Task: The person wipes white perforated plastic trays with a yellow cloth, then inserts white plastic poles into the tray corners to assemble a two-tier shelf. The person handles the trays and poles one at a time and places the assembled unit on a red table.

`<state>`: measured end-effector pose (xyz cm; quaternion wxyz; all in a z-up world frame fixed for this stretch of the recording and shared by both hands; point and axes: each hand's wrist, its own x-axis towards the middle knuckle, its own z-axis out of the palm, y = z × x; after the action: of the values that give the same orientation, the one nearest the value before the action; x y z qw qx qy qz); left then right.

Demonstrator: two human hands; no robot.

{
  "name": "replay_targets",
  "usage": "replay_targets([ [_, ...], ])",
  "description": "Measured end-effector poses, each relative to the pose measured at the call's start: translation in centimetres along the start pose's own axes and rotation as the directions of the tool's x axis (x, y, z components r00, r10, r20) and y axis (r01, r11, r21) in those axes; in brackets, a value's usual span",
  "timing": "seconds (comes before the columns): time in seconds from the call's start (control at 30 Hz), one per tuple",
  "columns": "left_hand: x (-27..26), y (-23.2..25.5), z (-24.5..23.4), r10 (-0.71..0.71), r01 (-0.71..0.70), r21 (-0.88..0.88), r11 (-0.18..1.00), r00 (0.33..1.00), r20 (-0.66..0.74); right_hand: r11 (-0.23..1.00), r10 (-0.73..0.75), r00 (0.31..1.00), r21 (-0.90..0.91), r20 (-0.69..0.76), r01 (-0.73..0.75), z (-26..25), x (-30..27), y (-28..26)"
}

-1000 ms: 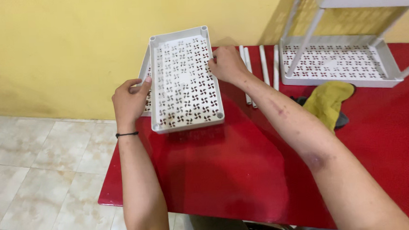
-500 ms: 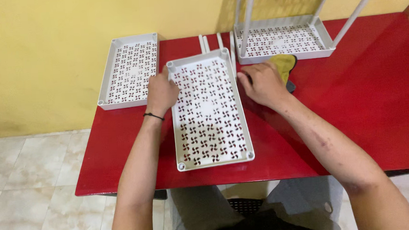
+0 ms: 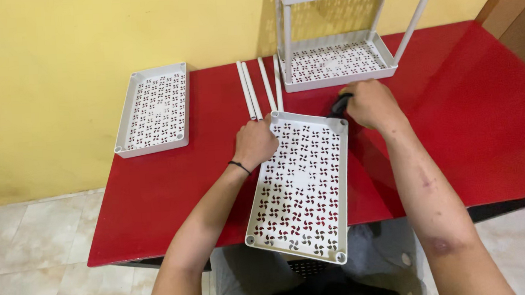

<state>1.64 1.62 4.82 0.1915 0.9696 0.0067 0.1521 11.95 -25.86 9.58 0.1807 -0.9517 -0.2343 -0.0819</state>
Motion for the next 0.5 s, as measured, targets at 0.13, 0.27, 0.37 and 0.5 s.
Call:
replay_targets([
  [0.13,0.9,1.9,0.4,0.038,-0.040,0.044,0.998,0.998,0.047,0.878,-0.478,0.878,0.032,-0.022,0.478,2.2,1.0,-4.3],
  [0.27,1.1,2.3,1.0,0.083,-0.085,0.034,0.996,0.995,0.063,0.843,-0.532,0.846,0.093,0.011,0.529,5.9,1.6,-6.6],
  [0.37,0.8,1.6,1.5,0.046,-0.049,0.034,0.998,0.994,0.096,0.838,-0.544,0.839,0.038,-0.006,0.544,7.4,1.2,-6.4],
  [0.5,0.5,0.7,3.1,0.143,-0.143,-0.001,0.990,0.990,-0.015,0.854,-0.517,0.855,-0.093,-0.045,0.511,8.7,0.8,-6.1],
])
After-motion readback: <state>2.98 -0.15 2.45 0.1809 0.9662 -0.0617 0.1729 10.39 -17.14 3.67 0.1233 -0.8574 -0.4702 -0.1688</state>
